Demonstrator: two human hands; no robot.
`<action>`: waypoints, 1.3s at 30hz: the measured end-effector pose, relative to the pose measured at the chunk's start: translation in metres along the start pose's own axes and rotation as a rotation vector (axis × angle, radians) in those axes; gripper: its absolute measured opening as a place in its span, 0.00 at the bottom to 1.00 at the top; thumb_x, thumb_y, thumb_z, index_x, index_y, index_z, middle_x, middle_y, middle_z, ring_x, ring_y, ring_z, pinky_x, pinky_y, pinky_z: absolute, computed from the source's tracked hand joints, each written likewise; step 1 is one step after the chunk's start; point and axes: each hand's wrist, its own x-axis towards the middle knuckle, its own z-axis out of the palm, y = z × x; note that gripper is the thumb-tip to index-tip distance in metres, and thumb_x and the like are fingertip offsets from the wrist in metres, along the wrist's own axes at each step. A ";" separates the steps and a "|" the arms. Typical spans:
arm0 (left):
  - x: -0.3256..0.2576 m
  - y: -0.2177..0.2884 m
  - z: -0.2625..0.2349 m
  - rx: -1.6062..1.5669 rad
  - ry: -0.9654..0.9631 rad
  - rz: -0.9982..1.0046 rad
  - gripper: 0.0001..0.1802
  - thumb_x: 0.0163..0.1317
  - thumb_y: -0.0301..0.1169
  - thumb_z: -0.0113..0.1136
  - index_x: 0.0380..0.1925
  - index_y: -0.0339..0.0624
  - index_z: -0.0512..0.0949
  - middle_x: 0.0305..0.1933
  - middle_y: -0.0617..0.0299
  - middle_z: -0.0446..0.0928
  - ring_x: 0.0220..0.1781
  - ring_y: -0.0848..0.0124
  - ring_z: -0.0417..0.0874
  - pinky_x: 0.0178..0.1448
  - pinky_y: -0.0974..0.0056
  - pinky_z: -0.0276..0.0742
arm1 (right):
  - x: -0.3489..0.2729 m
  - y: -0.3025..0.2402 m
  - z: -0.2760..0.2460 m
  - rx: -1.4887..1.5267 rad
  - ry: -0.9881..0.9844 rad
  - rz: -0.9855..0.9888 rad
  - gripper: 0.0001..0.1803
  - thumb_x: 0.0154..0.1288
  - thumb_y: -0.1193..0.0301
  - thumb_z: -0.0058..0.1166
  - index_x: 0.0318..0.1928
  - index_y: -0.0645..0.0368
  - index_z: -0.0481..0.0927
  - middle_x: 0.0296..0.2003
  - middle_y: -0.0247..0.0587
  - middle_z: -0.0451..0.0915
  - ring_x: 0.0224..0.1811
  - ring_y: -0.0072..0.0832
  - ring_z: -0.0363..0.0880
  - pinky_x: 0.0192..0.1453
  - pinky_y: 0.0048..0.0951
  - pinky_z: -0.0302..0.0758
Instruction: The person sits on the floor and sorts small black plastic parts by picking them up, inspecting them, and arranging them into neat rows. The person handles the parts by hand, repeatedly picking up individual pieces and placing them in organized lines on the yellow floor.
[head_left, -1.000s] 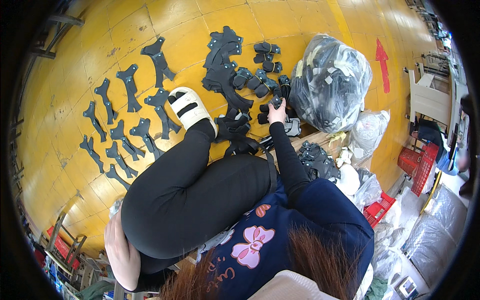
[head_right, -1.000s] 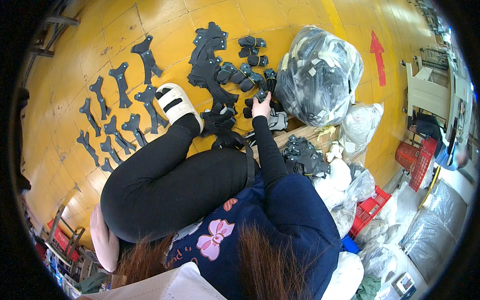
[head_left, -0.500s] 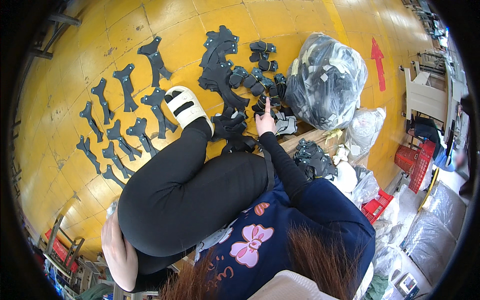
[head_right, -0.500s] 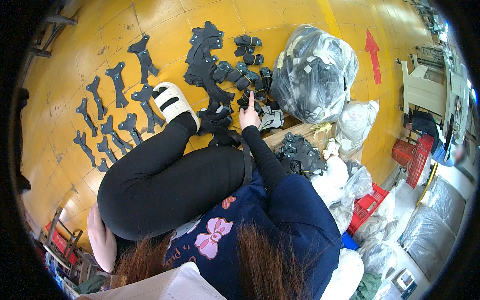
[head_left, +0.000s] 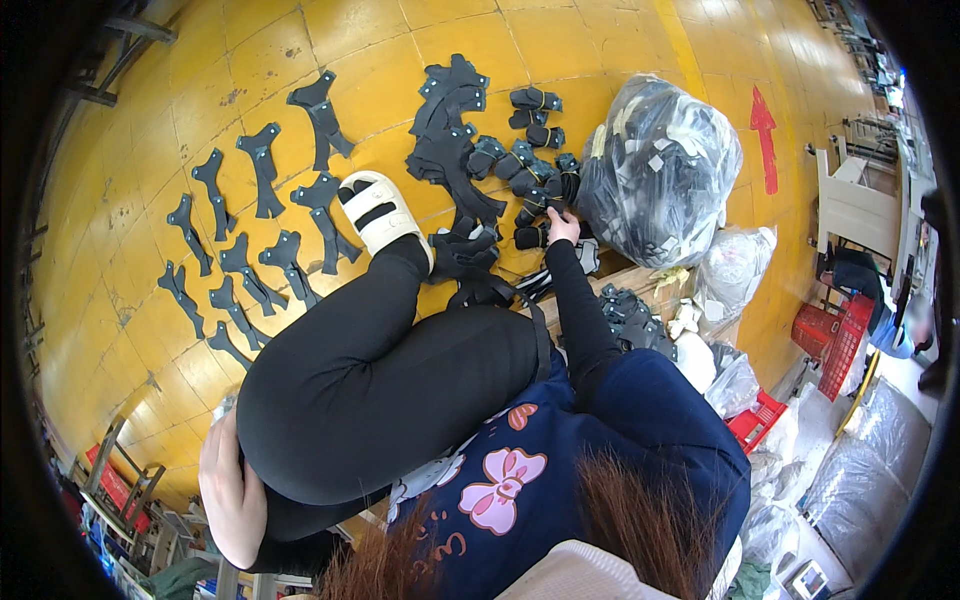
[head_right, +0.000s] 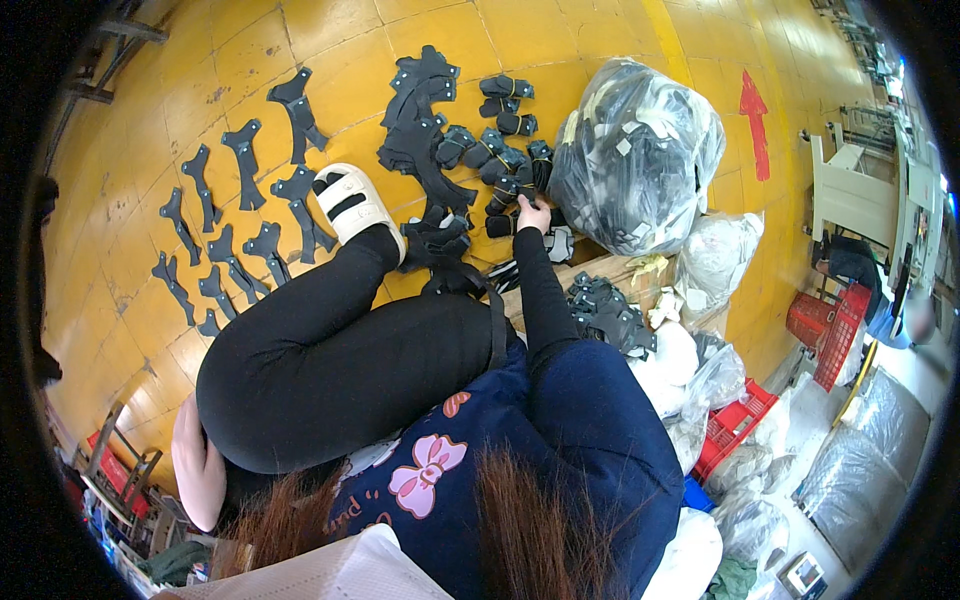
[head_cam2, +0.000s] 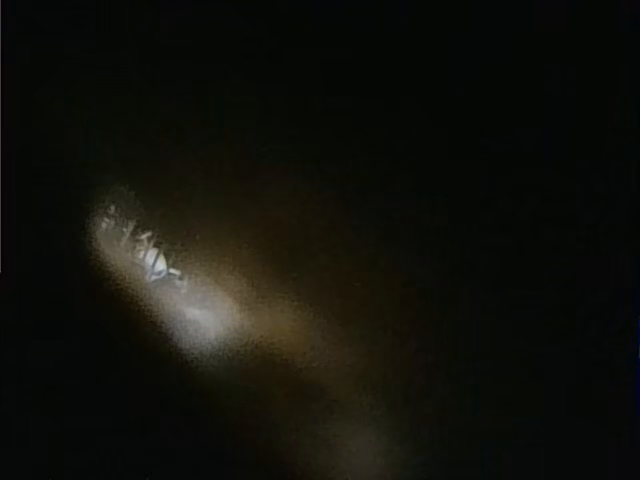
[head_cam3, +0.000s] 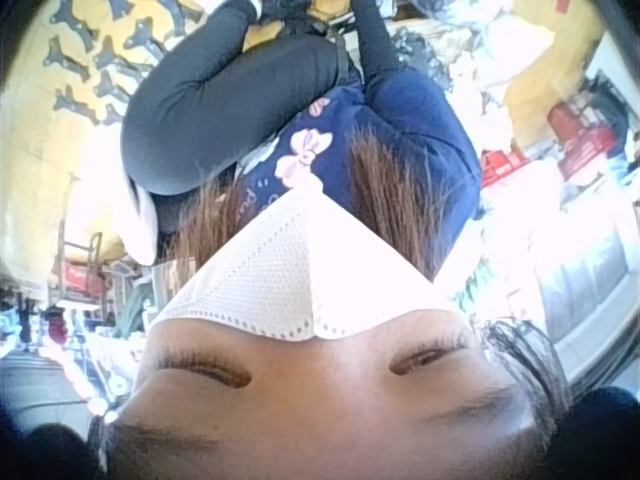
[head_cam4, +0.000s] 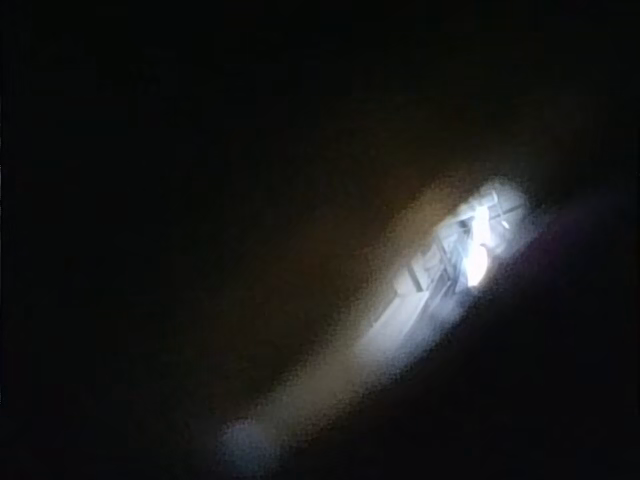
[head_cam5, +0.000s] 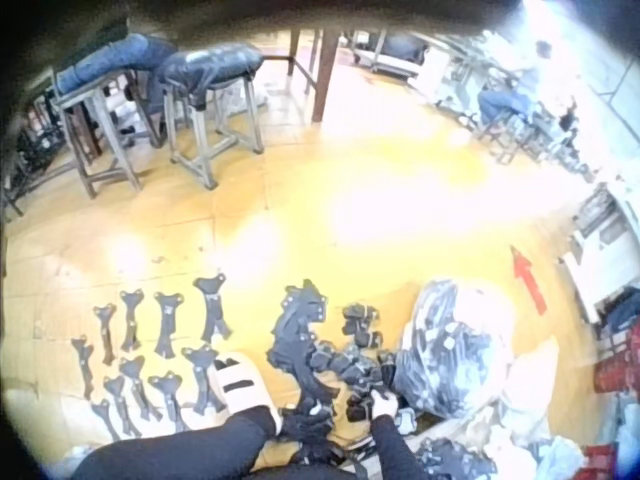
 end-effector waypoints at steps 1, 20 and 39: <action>-0.001 0.000 0.000 0.001 0.008 -0.003 0.25 0.53 0.16 0.44 0.54 0.30 0.68 0.52 0.39 0.71 0.55 0.43 0.71 0.61 0.53 0.64 | -0.007 -0.008 0.000 -0.027 -0.021 -0.014 0.25 0.50 0.63 0.69 0.45 0.64 0.77 0.22 0.35 0.75 0.21 0.24 0.71 0.27 0.29 0.70; -0.007 0.028 -0.020 -0.229 0.366 0.273 0.18 0.56 0.18 0.50 0.49 0.32 0.73 0.53 0.48 0.75 0.56 0.54 0.76 0.61 0.59 0.67 | -0.143 -0.200 -0.080 0.780 -0.508 -0.546 0.13 0.58 0.86 0.54 0.40 0.60 0.69 0.48 0.41 0.74 0.44 0.20 0.73 0.51 0.21 0.69; 0.067 0.060 -0.022 -1.694 -0.002 0.442 0.25 0.72 0.50 0.36 0.54 0.42 0.68 0.46 0.63 0.73 0.45 0.74 0.76 0.48 0.68 0.75 | -0.375 -0.466 -0.148 0.531 -0.890 -1.761 0.22 0.48 0.77 0.64 0.48 0.61 0.80 0.52 0.47 0.74 0.52 0.36 0.74 0.51 0.31 0.73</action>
